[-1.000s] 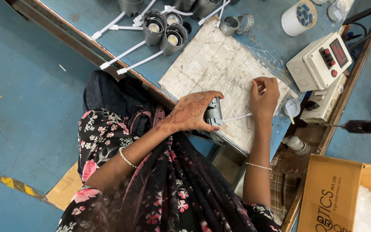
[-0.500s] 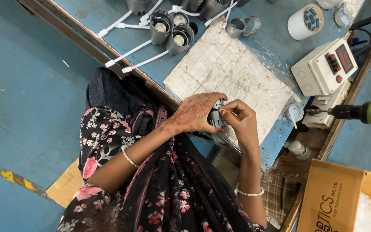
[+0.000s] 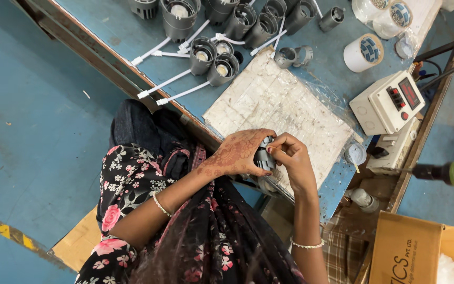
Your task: The person assembles cylindrical electrical housings by inserting white zip ties and using a green power drill to secure them. They repeatedly pick up housings, insert zip ties, drill, and place the finished units on the table.
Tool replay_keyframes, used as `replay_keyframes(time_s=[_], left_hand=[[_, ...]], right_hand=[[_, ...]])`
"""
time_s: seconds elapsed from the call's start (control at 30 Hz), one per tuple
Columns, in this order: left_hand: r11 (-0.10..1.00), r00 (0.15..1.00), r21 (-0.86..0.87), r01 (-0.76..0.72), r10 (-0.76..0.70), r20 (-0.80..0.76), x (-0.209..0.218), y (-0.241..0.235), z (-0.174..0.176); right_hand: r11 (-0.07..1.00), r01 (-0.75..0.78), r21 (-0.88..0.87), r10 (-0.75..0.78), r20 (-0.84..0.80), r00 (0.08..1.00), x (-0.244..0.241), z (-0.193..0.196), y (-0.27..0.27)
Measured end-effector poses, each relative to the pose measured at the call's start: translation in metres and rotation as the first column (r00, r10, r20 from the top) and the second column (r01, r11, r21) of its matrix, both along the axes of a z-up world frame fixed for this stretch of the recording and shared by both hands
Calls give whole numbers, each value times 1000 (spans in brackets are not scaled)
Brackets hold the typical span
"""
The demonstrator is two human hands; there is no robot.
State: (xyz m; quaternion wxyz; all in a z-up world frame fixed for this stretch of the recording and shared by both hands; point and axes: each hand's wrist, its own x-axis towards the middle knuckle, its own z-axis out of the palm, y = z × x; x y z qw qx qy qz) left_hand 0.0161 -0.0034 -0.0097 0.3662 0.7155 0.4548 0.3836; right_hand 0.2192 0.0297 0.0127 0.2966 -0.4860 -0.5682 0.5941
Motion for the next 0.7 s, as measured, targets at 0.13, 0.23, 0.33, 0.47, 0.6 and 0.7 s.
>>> replay_keyframes(time_s=[0.13, 0.23, 0.33, 0.47, 0.6, 0.7], left_hand=[[1000, 1000, -6, 8, -8, -13, 0, 0, -2], [1000, 1000, 1, 4, -4, -7, 0, 1, -3], [1000, 1000, -16, 12, -12, -12, 1, 0, -4], [1000, 1000, 7, 3, -3, -13, 2, 1, -7], [999, 1000, 47, -4, 4, -16, 3, 1, -10], [999, 1000, 54, -8, 9, -21, 2, 1, -10]], right_hand=[[1000, 1, -17, -1, -5, 1000, 1, -2, 2], [999, 4, -32, -4, -7, 1000, 3, -4, 5], [998, 3, -60, -4, -21, 1000, 6, -6, 7], [993, 1, -118, -4, -27, 1000, 8, -7, 12], [986, 0, -168, -6, -34, 999, 8, -6, 16], [983, 2, -184, -5, -17, 1000, 6, -5, 19]])
